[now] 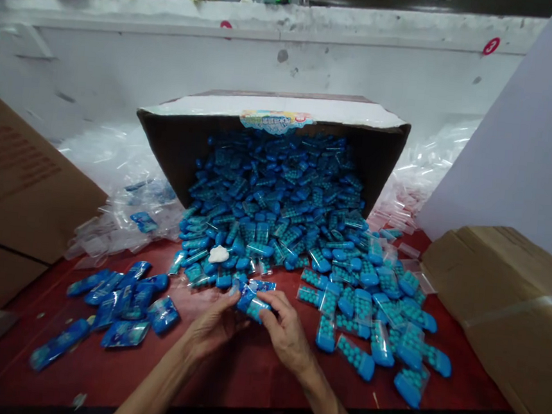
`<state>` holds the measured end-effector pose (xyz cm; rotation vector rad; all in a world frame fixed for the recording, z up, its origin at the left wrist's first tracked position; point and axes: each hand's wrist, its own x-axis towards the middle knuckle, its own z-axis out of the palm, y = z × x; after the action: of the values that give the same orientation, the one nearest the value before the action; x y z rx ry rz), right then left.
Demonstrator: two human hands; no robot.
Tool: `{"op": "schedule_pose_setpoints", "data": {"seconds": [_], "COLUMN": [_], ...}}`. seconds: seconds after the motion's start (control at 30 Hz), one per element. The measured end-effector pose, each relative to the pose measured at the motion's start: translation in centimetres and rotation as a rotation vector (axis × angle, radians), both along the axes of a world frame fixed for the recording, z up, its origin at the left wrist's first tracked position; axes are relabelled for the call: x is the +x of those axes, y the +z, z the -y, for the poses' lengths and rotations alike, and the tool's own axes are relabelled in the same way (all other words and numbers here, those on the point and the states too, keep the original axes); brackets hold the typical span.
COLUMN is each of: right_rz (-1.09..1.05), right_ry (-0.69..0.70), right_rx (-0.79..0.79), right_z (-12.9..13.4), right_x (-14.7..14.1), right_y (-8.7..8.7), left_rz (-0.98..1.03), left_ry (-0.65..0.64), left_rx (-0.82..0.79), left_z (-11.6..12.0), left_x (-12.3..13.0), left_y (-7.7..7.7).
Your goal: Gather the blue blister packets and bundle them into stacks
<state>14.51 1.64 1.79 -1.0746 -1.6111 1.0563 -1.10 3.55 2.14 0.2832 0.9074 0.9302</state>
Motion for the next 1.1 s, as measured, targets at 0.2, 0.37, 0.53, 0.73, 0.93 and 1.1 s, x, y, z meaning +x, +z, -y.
{"op": "schedule_pose_setpoints", "data": {"seconds": [0.2,0.37,0.53,0.73,0.93,1.1], "right_rz": [0.003,0.136,-0.375,-0.341,-0.542,-0.607], "right_ry": [0.058,0.09,0.178,0.14,0.28,0.192], "right_rx": [-0.085,0.035,-0.299,-0.317,-0.438,-0.442], "right_z": [0.0,0.5,-0.6,-0.5,-0.7,-1.0], "right_x": [1.0,0.4,0.2,-0.1,0.0,-0.2], "right_y": [0.8,1.0,-0.4,-0.2,0.2,-0.6], "left_rz": [-0.042,-0.067,0.114,0.19,0.182,0.131], "left_ry": [-0.071,-0.037,-0.108,-0.179,-0.166,-0.061], "left_rx": [0.041,0.098,0.075,0.12,0.089,0.043], "left_z": [0.0,0.2,0.7,0.7,0.9,1.8], "left_x": [0.0,0.3,0.0,0.6,0.2,1.0], "left_y": [0.0,-0.4,-0.2,0.4,0.1,-0.1]}}
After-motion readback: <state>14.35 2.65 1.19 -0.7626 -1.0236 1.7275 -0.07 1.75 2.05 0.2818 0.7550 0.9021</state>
